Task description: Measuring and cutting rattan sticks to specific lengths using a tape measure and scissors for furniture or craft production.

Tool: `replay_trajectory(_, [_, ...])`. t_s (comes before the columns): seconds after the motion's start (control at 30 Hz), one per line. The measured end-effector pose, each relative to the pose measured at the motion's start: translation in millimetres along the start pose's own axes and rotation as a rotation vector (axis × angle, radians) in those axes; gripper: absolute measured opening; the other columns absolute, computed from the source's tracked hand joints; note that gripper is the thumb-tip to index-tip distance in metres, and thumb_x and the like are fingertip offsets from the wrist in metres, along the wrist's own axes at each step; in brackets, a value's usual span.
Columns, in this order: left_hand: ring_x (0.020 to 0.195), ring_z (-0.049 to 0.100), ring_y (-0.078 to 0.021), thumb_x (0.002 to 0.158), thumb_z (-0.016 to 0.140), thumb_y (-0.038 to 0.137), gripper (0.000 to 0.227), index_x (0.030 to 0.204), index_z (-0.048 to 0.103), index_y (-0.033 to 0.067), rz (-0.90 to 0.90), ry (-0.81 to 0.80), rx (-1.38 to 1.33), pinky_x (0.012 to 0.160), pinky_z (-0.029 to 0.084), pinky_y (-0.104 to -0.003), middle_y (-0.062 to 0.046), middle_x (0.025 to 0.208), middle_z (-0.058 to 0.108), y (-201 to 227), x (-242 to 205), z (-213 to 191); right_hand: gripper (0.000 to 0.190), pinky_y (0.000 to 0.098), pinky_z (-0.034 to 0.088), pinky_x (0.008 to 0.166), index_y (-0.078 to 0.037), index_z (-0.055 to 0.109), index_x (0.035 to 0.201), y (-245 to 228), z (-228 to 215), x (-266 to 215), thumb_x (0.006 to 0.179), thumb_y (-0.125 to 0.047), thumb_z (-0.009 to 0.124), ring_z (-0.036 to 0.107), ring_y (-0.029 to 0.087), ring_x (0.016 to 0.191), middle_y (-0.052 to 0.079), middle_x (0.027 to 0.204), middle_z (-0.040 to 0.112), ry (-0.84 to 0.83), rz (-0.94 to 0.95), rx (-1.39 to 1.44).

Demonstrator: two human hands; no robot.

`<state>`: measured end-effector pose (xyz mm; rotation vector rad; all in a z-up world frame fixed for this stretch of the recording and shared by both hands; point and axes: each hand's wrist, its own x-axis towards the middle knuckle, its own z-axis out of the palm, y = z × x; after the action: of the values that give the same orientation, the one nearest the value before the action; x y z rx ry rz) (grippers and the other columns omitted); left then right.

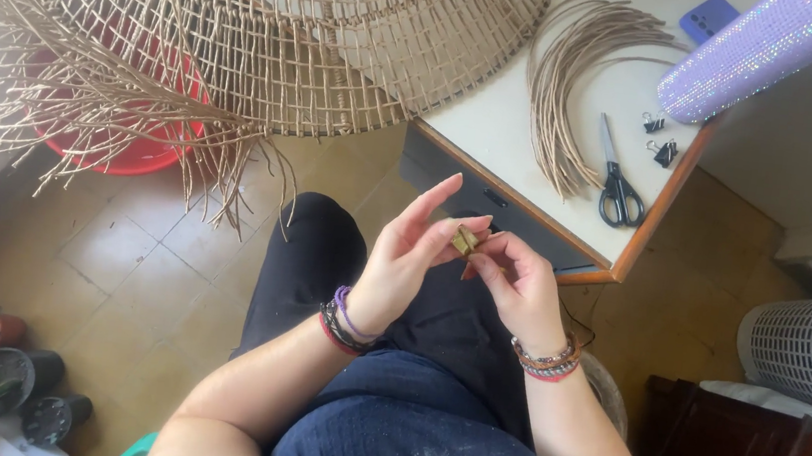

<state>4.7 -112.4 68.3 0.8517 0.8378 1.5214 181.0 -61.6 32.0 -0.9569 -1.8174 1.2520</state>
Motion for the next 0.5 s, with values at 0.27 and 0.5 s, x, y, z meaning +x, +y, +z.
replay_trajectory(0.27, [0.11, 0.071, -0.0245, 0.096, 0.065, 0.002, 0.058, 0.151, 0.046, 0.0073, 0.02, 0.0, 0.237, 0.096, 0.058, -0.036, -0.018, 0.111, 0.076, -10, 4, -5, 0.01, 0.0297, 0.061, 0.067, -0.007, 0.076, 0.094, -14, -6, 6, 0.096, -0.015, 0.07, 0.074, 0.014, 0.071, 0.006, 0.07, 0.076, -0.025, 0.03, -0.08])
replay_trajectory(0.5, [0.104, 0.072, -0.0186, 0.098, 0.061, 0.003, 0.051, 0.148, 0.05, 0.0056, 0.03, 0.082, 0.126, 0.088, 0.061, -0.027, -0.019, 0.109, 0.076, -11, 21, -20, 0.01, 0.0249, 0.058, 0.055, -0.001, 0.068, 0.105, -7, -31, 4, 0.096, -0.003, 0.064, 0.067, 0.009, 0.049, 0.012, 0.08, 0.078, -0.094, 0.083, 0.066])
